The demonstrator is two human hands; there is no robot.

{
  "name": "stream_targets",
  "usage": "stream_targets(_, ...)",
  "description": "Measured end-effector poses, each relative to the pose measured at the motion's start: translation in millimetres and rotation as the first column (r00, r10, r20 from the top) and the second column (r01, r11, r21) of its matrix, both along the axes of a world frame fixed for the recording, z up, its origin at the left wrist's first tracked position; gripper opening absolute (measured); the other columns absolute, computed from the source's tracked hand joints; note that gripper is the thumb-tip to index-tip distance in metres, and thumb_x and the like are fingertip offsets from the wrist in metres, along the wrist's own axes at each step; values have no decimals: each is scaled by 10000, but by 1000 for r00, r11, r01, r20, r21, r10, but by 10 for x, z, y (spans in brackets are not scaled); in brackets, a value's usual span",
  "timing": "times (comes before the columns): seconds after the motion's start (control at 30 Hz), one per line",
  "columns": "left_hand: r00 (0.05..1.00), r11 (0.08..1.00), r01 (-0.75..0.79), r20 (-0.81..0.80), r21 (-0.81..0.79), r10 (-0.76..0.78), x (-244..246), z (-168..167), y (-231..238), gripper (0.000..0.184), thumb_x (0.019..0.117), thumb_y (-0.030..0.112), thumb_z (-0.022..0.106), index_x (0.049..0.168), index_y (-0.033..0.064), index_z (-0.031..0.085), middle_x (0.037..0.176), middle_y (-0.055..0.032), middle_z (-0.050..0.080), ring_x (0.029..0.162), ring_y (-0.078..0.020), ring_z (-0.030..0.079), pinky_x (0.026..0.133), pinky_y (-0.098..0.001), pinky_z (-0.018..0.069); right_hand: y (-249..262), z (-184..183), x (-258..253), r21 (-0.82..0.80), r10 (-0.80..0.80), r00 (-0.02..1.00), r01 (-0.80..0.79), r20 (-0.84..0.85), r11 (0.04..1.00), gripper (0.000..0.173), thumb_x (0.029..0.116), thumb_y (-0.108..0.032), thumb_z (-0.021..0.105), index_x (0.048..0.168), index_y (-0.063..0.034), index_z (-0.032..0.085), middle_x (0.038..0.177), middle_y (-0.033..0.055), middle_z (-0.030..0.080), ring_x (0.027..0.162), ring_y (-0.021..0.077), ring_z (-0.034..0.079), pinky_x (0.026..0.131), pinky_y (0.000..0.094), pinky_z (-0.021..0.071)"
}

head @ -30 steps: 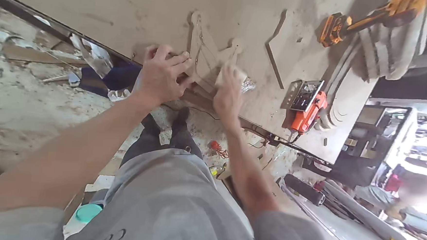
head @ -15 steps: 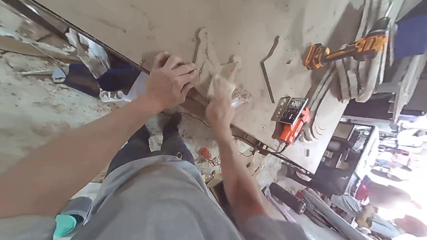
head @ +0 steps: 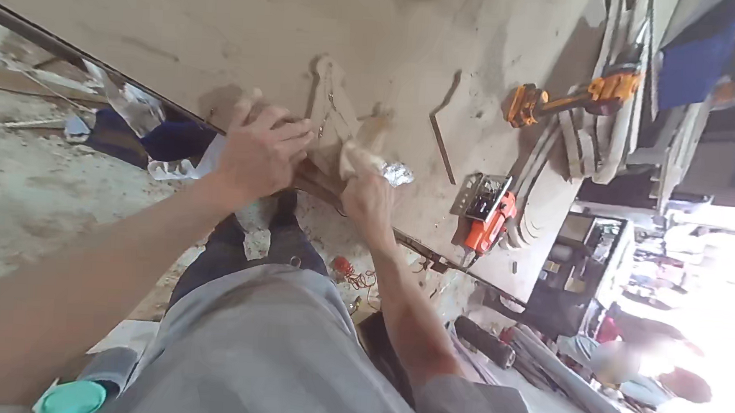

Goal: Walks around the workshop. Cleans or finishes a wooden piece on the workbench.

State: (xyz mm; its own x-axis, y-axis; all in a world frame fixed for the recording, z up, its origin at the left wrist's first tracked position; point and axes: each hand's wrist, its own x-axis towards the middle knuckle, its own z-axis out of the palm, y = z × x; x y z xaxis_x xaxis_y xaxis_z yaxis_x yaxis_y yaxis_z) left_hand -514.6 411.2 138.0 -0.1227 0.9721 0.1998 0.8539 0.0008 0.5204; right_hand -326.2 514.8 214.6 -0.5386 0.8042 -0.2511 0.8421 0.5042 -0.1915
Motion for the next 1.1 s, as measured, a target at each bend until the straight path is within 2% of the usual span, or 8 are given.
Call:
stream_targets(0.1, 999, 999, 41, -27, -22, -42, -97, 47, 71, 358, 1058, 278, 490, 1327, 150, 689, 1442, -56, 620, 1386, -362, 510, 1196, -683, 200, 462, 513, -67, -59, -55, 995, 50, -83, 997, 377, 1021, -145, 469, 1338, -163, 672, 981, 148, 743, 844, 331, 718, 684, 577, 558)
stream_targets(0.2, 999, 998, 38, -28, -55, -40, -105, 62, 56, 355, 1063, 290, 492, 1319, 158, 698, 1437, -33, 624, 1377, -337, 519, 1197, -670, 210, 1250, 105, -194, 26, 20, 996, -18, -89, 1000, 521, 999, -109, 435, 1497, -200, 553, 1481, 71, 588, 1320, 246, 596, 1048, 525, 509)
stream_targets(0.3, 998, 998, 44, -43, -41, -46, -100, 78, 80, 346, 1060, 272, 497, 1312, 146, 699, 1421, -40, 635, 1346, -334, 550, 1189, -662, 235, 717, -288, 18, 63, 120, 990, -116, -69, 991, 607, 956, -16, 463, 1543, -166, 487, 1618, 78, 427, 1478, 272, 425, 1128, 549, 449)
stream_targets(0.5, 995, 997, 63, -75, -43, -66, -111, 81, 69, 349, 1084, 275, 469, 1323, 146, 688, 1437, -47, 623, 1367, -341, 528, 1199, -656, 218, -136, 415, 171, -62, -12, 1000, 12, -11, 998, 441, 973, -112, 484, 1355, -200, 685, 878, 139, 752, 751, 333, 720, 644, 581, 548)
stream_targets(0.67, 994, 995, 66, -86, -71, -72, -72, 90, 32, 354, 1089, 273, 456, 1329, 145, 682, 1444, -46, 615, 1371, -343, 523, 1198, -669, 211, 602, 104, 116, 54, 163, 984, -167, 78, 984, 597, 965, -22, 504, 1546, -158, 480, 1585, 60, 478, 1323, 313, 588, 951, 593, 549)
stream_targets(0.87, 997, 992, 52, -48, -114, -57, -33, 246, 103, 323, 1054, 175, 519, 1329, 119, 677, 1442, -68, 612, 1370, -361, 515, 1200, -668, 211, 99, 601, 238, -100, 92, 957, -66, 277, 993, 360, 987, -204, 504, 1273, -197, 723, 953, 145, 752, 888, 358, 722, 748, 608, 553)
stream_targets(1.0, 997, 982, -76, 0, -173, 77, 139, 246, 44, 340, 979, 32, 564, 1291, 90, 687, 1458, -67, 597, 1401, -341, 488, 1220, -645, 206, 737, 363, -133, 73, 28, 981, -43, 191, 996, 451, 1035, -184, 452, 1471, -195, 569, 1227, 187, 713, 1083, 440, 686, 872, 698, 508)
stream_targets(1.1, 993, 976, -113, 7, -186, 117, 239, 261, 99, 377, 959, 4, 593, 1320, 83, 671, 1457, -67, 594, 1396, -325, 493, 1222, -636, 213, 288, 241, -149, -11, 140, 971, -140, 194, 990, 434, 1015, -190, 445, 1403, -176, 638, 1091, 208, 740, 998, 423, 708, 811, 659, 522)
